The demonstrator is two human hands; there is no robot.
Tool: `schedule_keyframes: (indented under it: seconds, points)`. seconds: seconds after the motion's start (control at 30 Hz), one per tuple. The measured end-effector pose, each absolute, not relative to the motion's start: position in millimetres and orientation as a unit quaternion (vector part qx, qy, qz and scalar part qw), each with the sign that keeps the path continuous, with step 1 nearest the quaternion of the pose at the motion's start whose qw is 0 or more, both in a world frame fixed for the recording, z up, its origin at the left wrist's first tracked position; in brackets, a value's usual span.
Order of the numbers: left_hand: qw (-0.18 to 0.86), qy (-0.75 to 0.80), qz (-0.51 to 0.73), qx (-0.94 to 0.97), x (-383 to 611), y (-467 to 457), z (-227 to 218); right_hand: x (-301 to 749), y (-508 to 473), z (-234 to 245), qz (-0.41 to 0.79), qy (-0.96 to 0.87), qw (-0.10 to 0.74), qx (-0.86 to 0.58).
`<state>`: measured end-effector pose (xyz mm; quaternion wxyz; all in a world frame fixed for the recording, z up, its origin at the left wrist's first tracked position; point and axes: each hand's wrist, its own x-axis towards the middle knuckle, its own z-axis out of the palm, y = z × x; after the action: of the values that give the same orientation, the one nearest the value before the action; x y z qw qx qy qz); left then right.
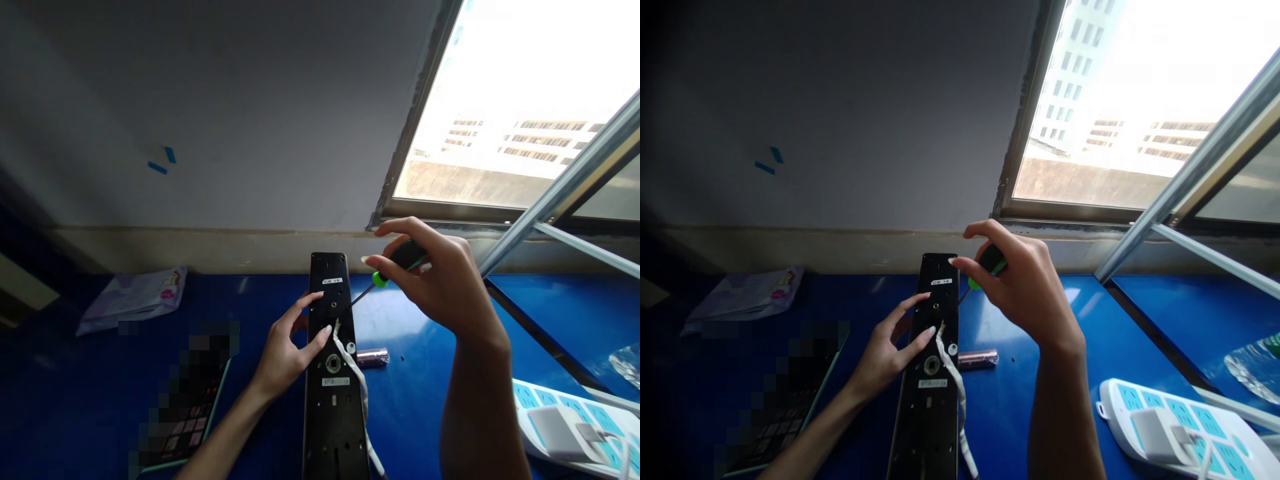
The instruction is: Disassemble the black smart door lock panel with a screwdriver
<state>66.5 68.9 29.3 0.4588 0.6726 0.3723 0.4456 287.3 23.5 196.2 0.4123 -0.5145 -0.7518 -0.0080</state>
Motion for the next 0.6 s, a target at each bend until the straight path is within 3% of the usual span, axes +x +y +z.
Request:
schedule_keyframes:
  seconds: [0.6]
  points:
    - [0.455, 0.375, 0.444, 0.675, 66.7, 69.1, 29.8, 286.2, 23.7, 195.4, -0.019, -0.768, 0.408, -0.493]
